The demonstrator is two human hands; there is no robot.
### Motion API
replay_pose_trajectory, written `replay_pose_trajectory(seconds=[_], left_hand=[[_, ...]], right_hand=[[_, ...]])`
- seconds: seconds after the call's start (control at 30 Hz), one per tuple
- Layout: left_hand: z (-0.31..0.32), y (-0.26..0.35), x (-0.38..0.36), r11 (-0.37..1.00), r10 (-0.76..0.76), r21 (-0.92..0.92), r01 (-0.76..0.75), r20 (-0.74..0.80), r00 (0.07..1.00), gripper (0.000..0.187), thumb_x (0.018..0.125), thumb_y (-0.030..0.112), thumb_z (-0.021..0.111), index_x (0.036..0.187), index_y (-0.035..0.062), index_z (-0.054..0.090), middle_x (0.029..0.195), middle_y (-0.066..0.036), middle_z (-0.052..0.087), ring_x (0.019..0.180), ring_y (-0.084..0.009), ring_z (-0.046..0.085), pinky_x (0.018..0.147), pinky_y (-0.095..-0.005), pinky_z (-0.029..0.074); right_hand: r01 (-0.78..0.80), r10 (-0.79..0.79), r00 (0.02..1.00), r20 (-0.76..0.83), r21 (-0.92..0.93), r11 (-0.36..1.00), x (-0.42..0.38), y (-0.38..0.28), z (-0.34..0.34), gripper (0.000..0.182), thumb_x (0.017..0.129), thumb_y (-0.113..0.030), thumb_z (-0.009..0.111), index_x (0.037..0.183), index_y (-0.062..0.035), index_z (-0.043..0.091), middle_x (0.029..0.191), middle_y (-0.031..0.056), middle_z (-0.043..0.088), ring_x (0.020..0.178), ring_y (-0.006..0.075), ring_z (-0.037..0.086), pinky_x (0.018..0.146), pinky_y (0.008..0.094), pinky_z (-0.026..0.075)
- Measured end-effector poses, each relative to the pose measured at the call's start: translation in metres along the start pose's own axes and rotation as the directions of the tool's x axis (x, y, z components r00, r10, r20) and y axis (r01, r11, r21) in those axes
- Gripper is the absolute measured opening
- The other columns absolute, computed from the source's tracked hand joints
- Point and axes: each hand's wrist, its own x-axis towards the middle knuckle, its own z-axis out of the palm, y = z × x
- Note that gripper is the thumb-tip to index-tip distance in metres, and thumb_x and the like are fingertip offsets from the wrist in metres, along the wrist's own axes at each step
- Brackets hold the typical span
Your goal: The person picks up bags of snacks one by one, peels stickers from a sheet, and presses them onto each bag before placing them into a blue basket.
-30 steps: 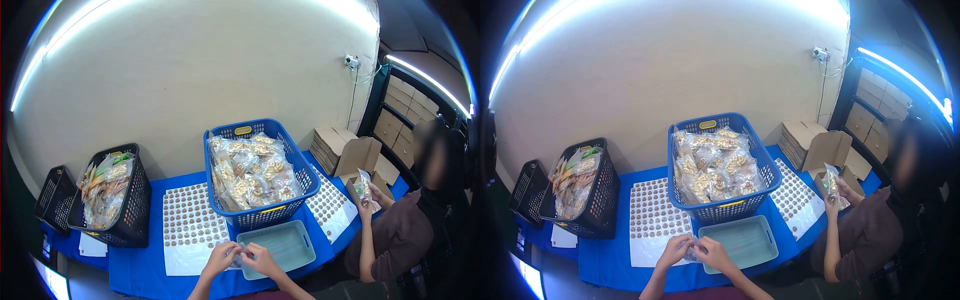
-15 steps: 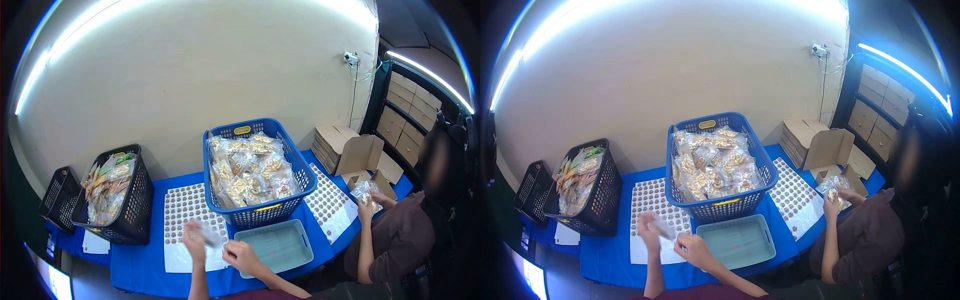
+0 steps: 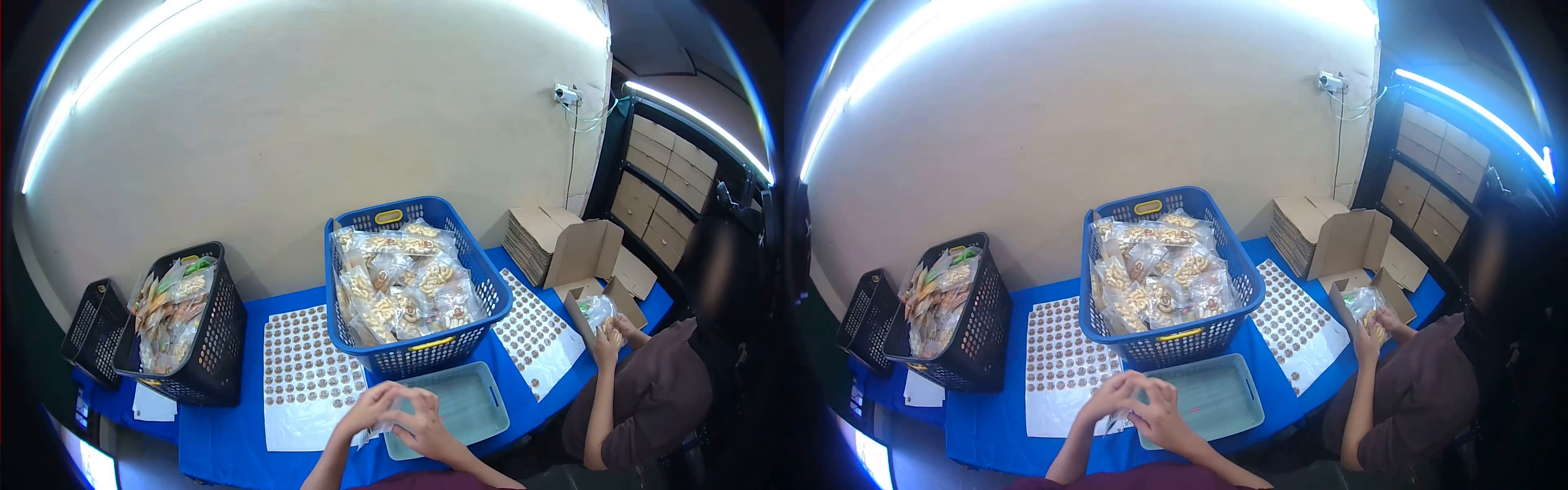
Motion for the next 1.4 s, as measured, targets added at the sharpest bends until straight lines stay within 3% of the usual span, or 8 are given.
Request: replay_pose_trajectory(seconds=[0.4,0.6,0.9,0.93,1.0,1.13,1.33,1.4], left_hand=[[-0.02,0.031,-0.002,0.96,0.173,0.246,-0.136,-0.135,0.976,0.017,0.083,0.016,0.055,0.089,0.0008,0.061,0.084,-0.006,0.062,0.083,-0.0137,0.056,0.076,-0.0275,0.043],[-0.013,0.01,0.002,0.777,0.527,0.615,-0.132,-0.523,0.67,0.015,0.077,0.014,0.059,0.068,0.0036,0.056,0.069,-0.009,0.057,0.07,-0.0241,0.052,0.069,-0.033,0.037],[-0.065,0.032,-0.01,0.921,0.346,0.28,-0.269,-0.908,0.238,0.013,0.084,0.015,0.051,0.078,0.0037,0.05,0.068,-0.004,0.048,0.067,-0.0178,0.048,0.069,-0.0282,0.039],[-0.096,0.037,-0.022,0.91,0.191,0.08,-0.406,-0.952,0.239,0.012,0.086,0.016,0.049,0.08,0.0047,0.049,0.069,-0.004,0.047,0.067,-0.0159,0.047,0.07,-0.0269,0.039],[-0.159,0.021,-0.037,0.324,0.156,-0.426,-0.845,-0.857,0.492,0.013,0.089,0.016,0.043,0.081,0.0065,0.047,0.07,-0.003,0.046,0.067,-0.0133,0.046,0.073,-0.0272,0.041],[-0.172,0.001,-0.041,0.12,0.437,-0.761,-0.637,-0.536,0.722,0.019,0.089,0.017,0.04,0.077,0.0064,0.049,0.064,-0.002,0.044,0.058,-0.0132,0.043,0.08,-0.0356,0.043],[-0.037,0.005,-0.008,-0.242,0.057,-0.95,-0.195,-0.215,0.975,0.014,0.086,0.015,0.043,0.076,0.0088,0.051,0.061,0.003,0.042,0.054,-0.0072,0.04,0.072,-0.0259,0.036],[-0.014,-0.025,-0.003,-0.048,0.116,-0.976,-0.211,-0.215,0.97,0.018,0.09,0.02,0.039,0.094,0.0076,0.05,0.075,-0.001,0.052,0.07,-0.0121,0.05,0.078,-0.0286,0.037]], right_hand=[[-0.072,0.085,0.995,-0.051,0.213,0.974,0.035,0.041,0.004,0.005,0.074,-0.01,0.06,0.076,-0.0061,0.058,0.071,0.0024,0.054,0.064,0.0181,0.051,0.066,0.0301,0.032],[-0.237,0.229,0.971,0.065,0.368,0.899,0.037,0.027,0.023,0.01,0.08,-0.011,0.056,0.079,-0.0008,0.054,0.073,0.0106,0.053,0.062,0.0239,0.057,0.055,0.0323,0.043],[-0.193,0.064,0.966,0.251,0.536,0.822,0.024,0.021,0.025,0.013,0.079,-0.011,0.056,0.077,0.001,0.051,0.069,0.0101,0.049,0.058,0.0198,0.051,0.054,0.0296,0.041],[-0.177,0.022,0.962,0.272,0.56,0.809,0.017,0.029,0.026,0.013,0.079,-0.01,0.056,0.076,0.0012,0.051,0.069,0.01,0.049,0.057,0.0195,0.051,0.054,0.0291,0.041],[-0.308,0.2,0.946,0.256,0.513,0.802,0.002,0.04,0.027,0.015,0.079,-0.009,0.058,0.071,0.002,0.052,0.065,0.0062,0.052,0.06,0.0121,0.05,0.055,0.0238,0.04],[-0.569,0.441,0.822,0.361,0.56,0.602,-0.027,0.071,0.046,0.017,0.081,-0.016,0.058,0.076,-0.0002,0.054,0.071,0.0041,0.056,0.064,0.0103,0.052,0.058,0.0247,0.041],[-0.716,0.292,0.68,0.673,0.695,0.065,-0.034,0.038,0.062,0.017,0.082,-0.016,0.058,0.093,-0.0024,0.058,0.074,0.0003,0.057,0.067,0.007,0.051,0.056,0.02,0.039],[-0.771,0.151,0.636,0.757,0.633,0.072,-0.038,0.044,0.052,0.017,0.082,-0.016,0.058,0.093,-0.003,0.059,0.075,0.0007,0.057,0.067,0.0066,0.052,0.056,0.0195,0.039]])
